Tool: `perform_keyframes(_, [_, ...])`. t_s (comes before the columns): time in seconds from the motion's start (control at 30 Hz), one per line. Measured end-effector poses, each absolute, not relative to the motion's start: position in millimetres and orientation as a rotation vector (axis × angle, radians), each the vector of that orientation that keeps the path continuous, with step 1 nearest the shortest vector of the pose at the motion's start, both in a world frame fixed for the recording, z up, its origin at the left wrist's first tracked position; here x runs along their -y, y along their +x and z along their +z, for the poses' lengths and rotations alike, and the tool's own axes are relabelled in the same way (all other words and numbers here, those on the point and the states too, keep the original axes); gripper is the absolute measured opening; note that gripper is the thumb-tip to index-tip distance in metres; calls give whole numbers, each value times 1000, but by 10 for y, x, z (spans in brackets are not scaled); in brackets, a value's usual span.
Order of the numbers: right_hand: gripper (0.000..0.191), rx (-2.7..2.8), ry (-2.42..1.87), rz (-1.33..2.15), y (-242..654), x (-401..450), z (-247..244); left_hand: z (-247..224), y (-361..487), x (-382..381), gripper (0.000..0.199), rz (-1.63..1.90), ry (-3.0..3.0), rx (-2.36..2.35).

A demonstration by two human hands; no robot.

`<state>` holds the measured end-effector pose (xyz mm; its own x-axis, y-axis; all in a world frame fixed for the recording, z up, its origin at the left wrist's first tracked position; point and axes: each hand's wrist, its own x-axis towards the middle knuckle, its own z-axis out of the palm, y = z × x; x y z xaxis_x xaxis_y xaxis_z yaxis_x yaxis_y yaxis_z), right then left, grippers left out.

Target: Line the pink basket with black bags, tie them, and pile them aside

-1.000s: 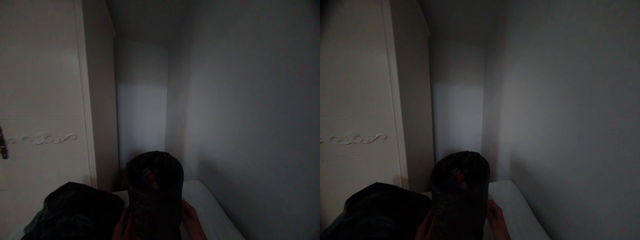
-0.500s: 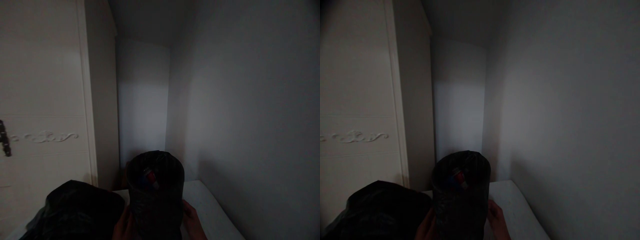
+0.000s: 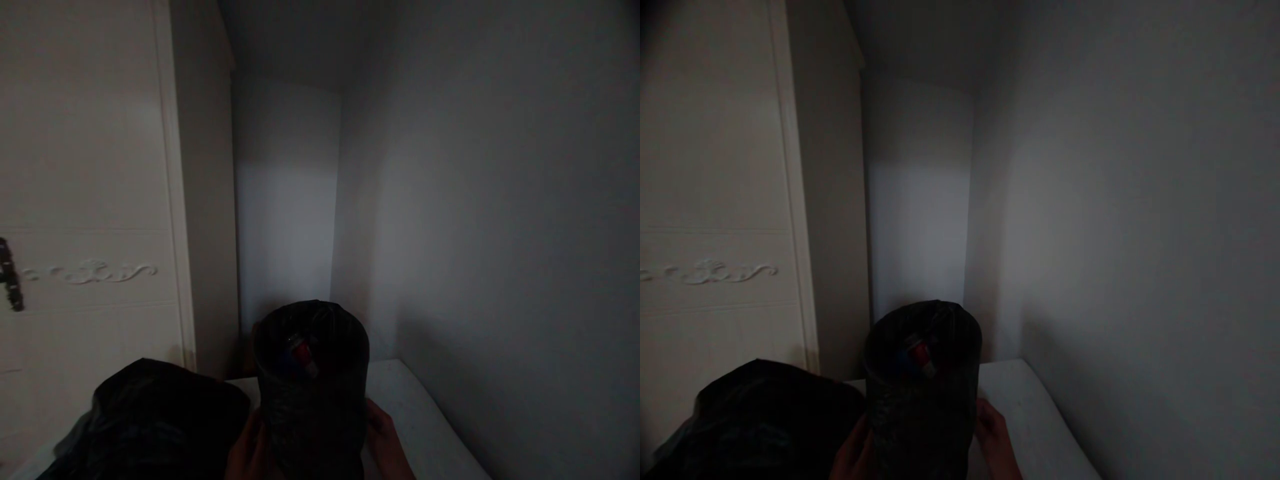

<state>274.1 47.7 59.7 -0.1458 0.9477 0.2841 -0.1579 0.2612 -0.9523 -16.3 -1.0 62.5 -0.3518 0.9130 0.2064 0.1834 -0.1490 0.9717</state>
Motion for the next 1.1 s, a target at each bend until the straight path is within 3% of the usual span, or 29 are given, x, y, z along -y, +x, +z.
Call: perform_keyframes(1.1, [40, 1347, -823, 1168, 2764, -512, 531, 641, -146, 18, 67, 1517, 1263, -1527])
